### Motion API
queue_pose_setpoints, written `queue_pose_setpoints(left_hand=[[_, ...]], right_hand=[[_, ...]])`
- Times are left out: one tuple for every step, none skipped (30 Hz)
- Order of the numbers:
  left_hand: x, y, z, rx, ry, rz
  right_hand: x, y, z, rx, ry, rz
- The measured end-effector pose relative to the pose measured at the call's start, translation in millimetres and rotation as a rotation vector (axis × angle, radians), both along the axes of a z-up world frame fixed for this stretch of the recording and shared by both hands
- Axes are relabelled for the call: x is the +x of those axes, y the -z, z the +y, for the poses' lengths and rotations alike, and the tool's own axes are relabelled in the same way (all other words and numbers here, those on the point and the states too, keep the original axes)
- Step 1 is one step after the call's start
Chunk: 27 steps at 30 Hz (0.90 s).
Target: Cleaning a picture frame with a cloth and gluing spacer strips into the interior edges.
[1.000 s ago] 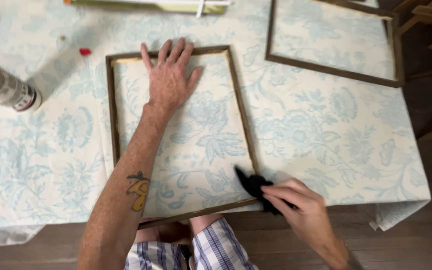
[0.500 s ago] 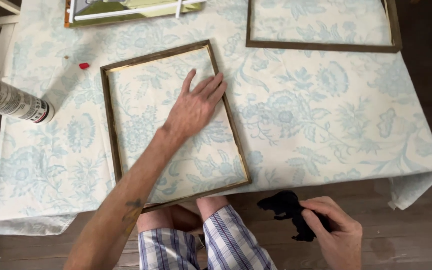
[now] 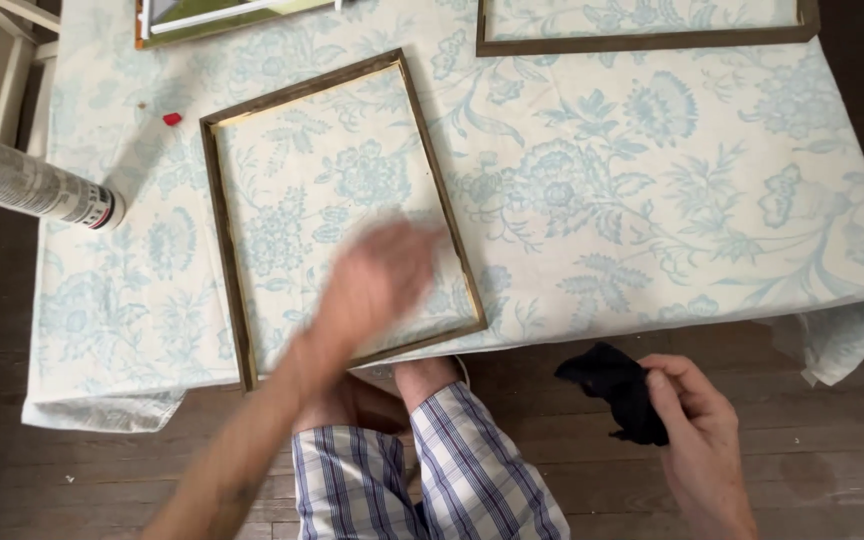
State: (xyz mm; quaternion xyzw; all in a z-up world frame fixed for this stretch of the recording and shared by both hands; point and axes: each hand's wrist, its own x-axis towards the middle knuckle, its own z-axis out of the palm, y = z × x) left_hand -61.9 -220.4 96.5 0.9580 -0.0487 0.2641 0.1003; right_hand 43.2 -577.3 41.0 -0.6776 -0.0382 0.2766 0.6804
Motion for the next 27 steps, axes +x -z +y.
queue_pose_setpoints(left_hand=[[20.3,3.0,29.8,0.004,-0.001,-0.004],[40.7,5.2,59.9,0.0,-0.157,0.006],[65.9,5.7,91.2,-0.003,-0.308,0.006],[82.3,21.5,116.9,0.002,-0.304,-0.007],[100.6,36.6,142.7,-0.024,-0.425,0.09],[120.3,50.9,168.8,-0.051,-0.543,0.19],[135.3,59.5,179.1,-0.045,-0.537,0.175],[151.2,67.7,189.8,0.019,-0.528,0.184],[170.3,74.6,201.2,0.085,-0.515,0.191],[175.5,74.0,205.7,0.094,-0.506,0.174],[178.6,77.3,207.5,0.071,-0.541,0.253],[181.7,81.2,209.7,0.048,-0.576,0.333],[179.8,71.0,206.5,0.052,-0.576,0.326],[177.5,61.4,203.4,0.067,-0.564,0.363],[169.1,52.8,201.0,0.084,-0.558,0.406],[160.7,30.3,198.8,0.09,-0.564,0.406],[148.1,9.8,195.3,0.091,-0.507,0.399],[135.2,-10.9,191.2,0.093,-0.451,0.392],[110.6,-40.3,183.4,0.099,-0.469,0.394],[85.3,-70.3,174.3,0.046,-0.392,0.391],[57.5,-102.9,165.9,-0.003,-0.322,0.385],[23.8,-137.2,145.5,0.008,-0.349,0.384],[-13.6,-170.8,121.6,-0.045,-0.33,0.378],[-52.1,-204.5,96.5,-0.097,-0.31,0.37],[-97.4,-226.0,75.0,-0.095,-0.359,0.369],[-142.9,-246.7,51.7,-0.202,-0.467,0.375],[-186.5,-264.6,22.7,-0.313,-0.579,0.374]], right_hand=[[0.2,0.0,-0.1,0.004,-0.001,-0.004],[0.5,-0.5,0.1,0.034,0.012,0.043],[3.7,-1.7,1.3,0.068,0.031,0.081],[1.3,-6.9,2.2,0.074,0.034,0.069],[-0.9,-12.2,3.1,0.188,0.056,0.131],[-2.7,-17.6,4.3,0.303,0.075,0.192],[-3.1,-20.3,2.8,0.313,0.079,0.179],[-3.1,-22.9,1.5,0.215,0.134,0.27],[-2.9,-24.9,1.1,0.121,0.19,0.364],[-3.3,-12.6,-4.8,0.136,0.198,0.35],[-4.4,-0.9,-13.3,0.146,0.226,0.342],[-5.6,11.5,-21.2,0.157,0.255,0.333],[-4.4,9.8,-24.1,0.164,0.255,0.328],[-3.5,8.6,-26.8,0.145,0.291,0.351],[-5.2,8.4,-29.3,0.125,0.322,0.382],[-1.6,5.4,-28.9,0.13,0.316,0.385],[0.7,2.6,-30.0,0.093,0.293,0.415],[2.5,-0.2,-31.2,0.056,0.269,0.444],[4.4,9.9,-32.4,0.061,0.251,0.449],[5.1,19.4,-33.2,0.223,0.2,0.444],[7.0,29.7,-30.5,0.389,0.139,0.442],[9.9,31.9,-17.7,0.399,0.113,0.45],[12.9,32.9,-5.1,0.408,0.071,0.467],[12.3,33.1,9.4,0.417,0.028,0.484],[2.1,20.7,25.1,0.416,-0.019,0.496],[-11.2,8.5,41.4,0.503,-0.079,0.444],[-23.8,-2.3,55.1,0.591,-0.145,0.398]])
